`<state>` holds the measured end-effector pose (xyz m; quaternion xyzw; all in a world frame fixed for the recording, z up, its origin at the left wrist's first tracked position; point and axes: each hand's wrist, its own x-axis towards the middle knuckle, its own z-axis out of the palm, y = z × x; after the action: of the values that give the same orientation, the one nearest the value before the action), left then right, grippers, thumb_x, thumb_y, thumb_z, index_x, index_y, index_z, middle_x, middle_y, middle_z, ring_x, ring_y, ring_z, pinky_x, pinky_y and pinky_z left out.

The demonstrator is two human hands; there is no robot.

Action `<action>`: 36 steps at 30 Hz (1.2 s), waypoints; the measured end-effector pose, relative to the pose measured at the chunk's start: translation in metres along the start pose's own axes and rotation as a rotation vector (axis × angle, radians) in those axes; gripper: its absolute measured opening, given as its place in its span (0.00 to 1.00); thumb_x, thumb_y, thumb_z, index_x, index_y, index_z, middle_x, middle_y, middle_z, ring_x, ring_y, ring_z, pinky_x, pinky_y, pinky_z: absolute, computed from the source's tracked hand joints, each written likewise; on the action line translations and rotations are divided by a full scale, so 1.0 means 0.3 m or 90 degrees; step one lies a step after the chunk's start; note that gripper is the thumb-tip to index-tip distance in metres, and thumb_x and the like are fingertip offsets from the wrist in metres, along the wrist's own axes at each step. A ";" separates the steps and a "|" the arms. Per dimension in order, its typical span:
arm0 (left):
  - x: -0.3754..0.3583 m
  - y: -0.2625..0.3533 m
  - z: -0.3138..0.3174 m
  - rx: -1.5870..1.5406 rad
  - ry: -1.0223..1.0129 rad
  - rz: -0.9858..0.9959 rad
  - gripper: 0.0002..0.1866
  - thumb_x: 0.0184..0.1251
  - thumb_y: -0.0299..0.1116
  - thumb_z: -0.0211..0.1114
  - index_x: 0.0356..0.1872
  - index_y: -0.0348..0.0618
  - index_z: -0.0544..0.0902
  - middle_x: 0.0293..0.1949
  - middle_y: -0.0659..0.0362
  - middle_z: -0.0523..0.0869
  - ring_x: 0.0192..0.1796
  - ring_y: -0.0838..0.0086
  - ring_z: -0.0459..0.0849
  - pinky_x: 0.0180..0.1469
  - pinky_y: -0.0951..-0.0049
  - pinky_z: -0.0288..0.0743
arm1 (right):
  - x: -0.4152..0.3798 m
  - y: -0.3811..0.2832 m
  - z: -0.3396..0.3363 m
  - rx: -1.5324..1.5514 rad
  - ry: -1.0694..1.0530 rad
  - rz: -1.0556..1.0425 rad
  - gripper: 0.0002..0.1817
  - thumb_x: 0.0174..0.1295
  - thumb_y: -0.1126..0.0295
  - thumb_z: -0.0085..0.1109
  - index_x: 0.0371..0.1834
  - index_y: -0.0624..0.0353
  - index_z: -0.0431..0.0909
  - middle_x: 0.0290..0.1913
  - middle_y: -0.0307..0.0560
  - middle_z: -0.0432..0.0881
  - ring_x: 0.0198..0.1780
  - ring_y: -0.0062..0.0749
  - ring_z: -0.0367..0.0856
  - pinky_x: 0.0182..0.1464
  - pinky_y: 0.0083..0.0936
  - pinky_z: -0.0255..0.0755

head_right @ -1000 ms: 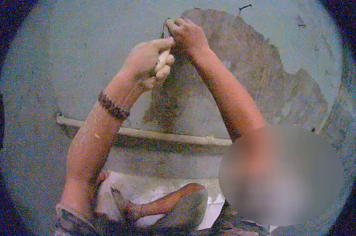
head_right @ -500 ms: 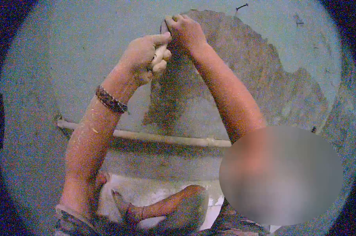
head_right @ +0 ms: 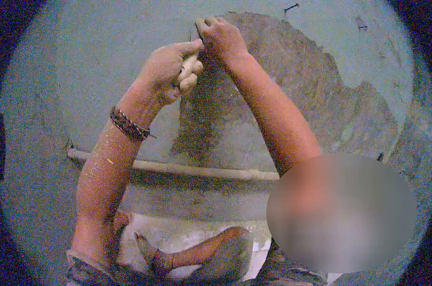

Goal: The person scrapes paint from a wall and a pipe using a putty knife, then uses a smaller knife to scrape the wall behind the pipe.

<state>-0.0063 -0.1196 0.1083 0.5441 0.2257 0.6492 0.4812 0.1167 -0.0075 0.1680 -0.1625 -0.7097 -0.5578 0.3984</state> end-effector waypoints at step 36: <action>-0.096 -0.120 0.002 0.067 0.019 0.008 0.14 0.68 0.42 0.55 0.29 0.43 0.75 0.15 0.63 0.74 0.08 0.79 0.67 0.07 0.78 0.55 | -0.134 -0.083 0.002 0.006 -0.059 0.042 0.26 0.53 0.69 0.55 0.59 0.53 0.70 0.47 0.47 0.78 0.48 0.44 0.78 0.46 0.32 0.77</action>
<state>0.0064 -0.1291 0.0650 0.5603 0.2637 0.6475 0.4442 0.1251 -0.0065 0.1216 -0.2096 -0.7246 -0.5327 0.3838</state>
